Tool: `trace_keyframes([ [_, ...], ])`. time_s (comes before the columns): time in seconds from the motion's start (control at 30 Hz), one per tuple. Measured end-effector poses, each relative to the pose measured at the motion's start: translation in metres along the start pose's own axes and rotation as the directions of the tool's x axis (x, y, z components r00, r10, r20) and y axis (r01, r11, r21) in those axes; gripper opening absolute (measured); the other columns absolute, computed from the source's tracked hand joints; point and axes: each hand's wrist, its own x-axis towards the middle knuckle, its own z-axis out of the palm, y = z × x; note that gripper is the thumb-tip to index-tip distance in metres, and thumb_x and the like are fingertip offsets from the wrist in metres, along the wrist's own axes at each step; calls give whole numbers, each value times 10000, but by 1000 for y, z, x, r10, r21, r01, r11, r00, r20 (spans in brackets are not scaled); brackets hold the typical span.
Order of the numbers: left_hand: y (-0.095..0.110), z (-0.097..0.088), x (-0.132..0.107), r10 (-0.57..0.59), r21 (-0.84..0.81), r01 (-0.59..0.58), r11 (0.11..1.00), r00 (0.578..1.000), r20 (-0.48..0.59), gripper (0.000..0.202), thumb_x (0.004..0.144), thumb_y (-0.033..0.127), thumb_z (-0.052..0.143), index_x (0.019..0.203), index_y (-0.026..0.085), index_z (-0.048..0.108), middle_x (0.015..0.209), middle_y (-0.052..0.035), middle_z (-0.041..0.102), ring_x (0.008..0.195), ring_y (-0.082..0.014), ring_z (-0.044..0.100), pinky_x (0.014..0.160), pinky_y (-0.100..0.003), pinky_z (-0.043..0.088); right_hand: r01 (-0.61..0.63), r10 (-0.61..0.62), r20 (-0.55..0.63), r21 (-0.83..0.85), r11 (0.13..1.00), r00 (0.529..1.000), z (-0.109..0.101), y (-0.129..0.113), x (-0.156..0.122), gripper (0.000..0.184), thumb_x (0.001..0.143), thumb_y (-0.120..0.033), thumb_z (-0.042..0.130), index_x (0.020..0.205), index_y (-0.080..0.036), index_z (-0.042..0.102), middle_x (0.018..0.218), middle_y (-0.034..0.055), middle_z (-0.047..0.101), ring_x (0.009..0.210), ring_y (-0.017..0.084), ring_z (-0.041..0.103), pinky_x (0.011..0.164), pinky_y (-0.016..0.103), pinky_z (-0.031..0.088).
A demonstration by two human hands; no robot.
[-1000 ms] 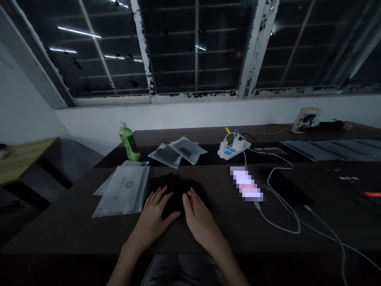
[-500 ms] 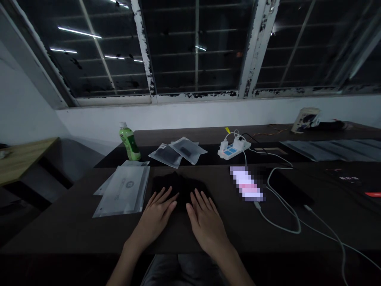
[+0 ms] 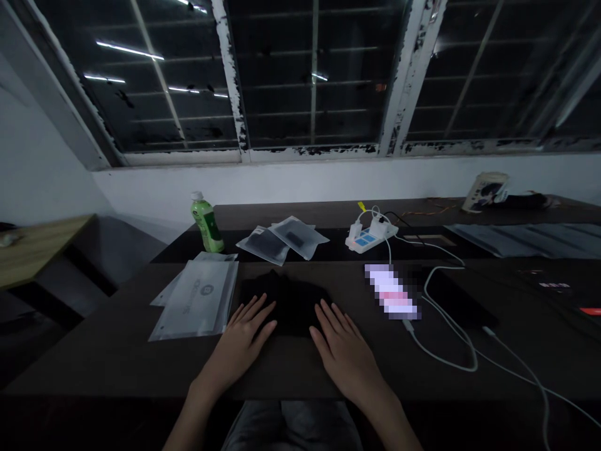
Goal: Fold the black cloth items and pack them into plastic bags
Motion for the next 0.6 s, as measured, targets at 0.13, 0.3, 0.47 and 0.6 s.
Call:
trace_keyframes([
  [0.13,3,2,1,-9,26,10,1000,1000,-28,402,1003,285,379,1374,227,524,1495,-84,468,1418,-252,375,1160,-494,311,14,-13,-25,10,1000,1000,3,1,0,610,1005,-526,269,1508,-193,361,1580,37,293,1476,226,208,1208,425,199],
  [0.3,12,-1,5,-26,82,26,996,1000,0,438,916,224,483,1348,179,540,1470,-120,494,1390,-292,414,1143,-506,329,7,-8,-29,-23,1000,1000,5,0,0,614,1004,-519,280,1503,-175,371,1576,47,309,1470,239,232,1198,438,222],
  [0.47,23,-10,17,-33,110,34,993,999,-9,424,908,371,580,1295,200,599,1340,-135,607,1256,-345,540,1056,-522,411,-60,45,-90,-172,983,995,-3,-22,9,587,1001,-480,330,1415,-105,511,1477,143,475,1380,336,393,1151,499,274],
  [0.6,29,-15,24,22,95,-28,995,998,64,349,868,404,671,1175,238,671,1229,-96,660,1130,-311,613,940,-452,503,-77,26,-211,-234,969,977,-2,-35,18,469,1007,-357,358,1374,-150,565,1270,174,618,1189,337,555,1030,475,409],
])
